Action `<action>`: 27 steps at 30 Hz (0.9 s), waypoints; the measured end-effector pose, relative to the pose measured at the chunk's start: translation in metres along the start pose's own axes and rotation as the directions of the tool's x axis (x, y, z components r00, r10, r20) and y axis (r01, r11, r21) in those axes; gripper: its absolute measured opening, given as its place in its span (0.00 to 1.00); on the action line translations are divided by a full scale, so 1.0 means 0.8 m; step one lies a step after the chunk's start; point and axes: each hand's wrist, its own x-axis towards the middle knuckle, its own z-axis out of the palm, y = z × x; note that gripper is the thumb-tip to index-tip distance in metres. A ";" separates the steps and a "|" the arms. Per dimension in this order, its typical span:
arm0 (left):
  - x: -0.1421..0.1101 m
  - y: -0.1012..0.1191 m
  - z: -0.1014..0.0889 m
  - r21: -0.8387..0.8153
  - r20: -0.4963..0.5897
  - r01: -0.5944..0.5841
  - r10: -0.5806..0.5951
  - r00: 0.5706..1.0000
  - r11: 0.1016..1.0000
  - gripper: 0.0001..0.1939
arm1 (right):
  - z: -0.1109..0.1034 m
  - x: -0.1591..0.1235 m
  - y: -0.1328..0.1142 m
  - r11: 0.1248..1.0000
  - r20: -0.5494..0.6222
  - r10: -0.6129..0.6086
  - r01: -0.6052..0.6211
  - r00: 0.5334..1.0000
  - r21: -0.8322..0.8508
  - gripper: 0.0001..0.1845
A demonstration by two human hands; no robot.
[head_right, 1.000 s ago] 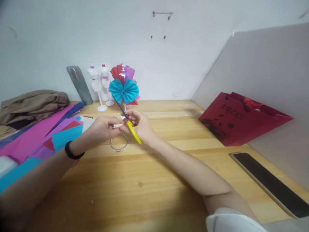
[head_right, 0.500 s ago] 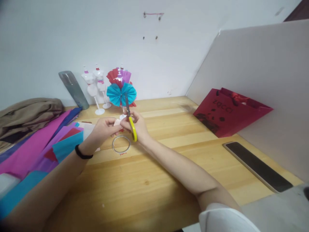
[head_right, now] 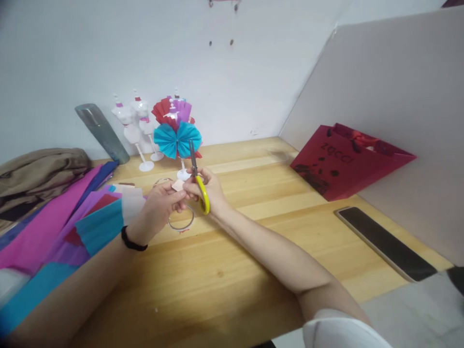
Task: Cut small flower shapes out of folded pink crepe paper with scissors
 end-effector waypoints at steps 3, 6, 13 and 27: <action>-0.002 -0.001 0.001 -0.006 -0.004 0.008 -0.009 1.000 1.000 0.12 | -0.003 -0.001 -0.001 1.000 0.015 0.013 -0.013 1.000 0.013 0.26; -0.005 -0.003 0.002 -0.013 -0.017 -0.007 0.007 1.000 1.000 0.12 | -0.003 -0.003 -0.002 1.000 -0.001 0.010 -0.010 1.000 0.019 0.27; -0.005 0.000 0.001 0.000 0.012 -0.026 0.026 1.000 1.000 0.15 | -0.007 -0.004 -0.008 0.999 0.046 0.032 -0.033 0.998 0.031 0.26; -0.010 0.014 0.002 -0.018 -0.058 -0.007 0.006 0.998 1.000 0.14 | -0.009 -0.005 -0.014 0.998 0.041 0.047 -0.049 0.998 0.039 0.26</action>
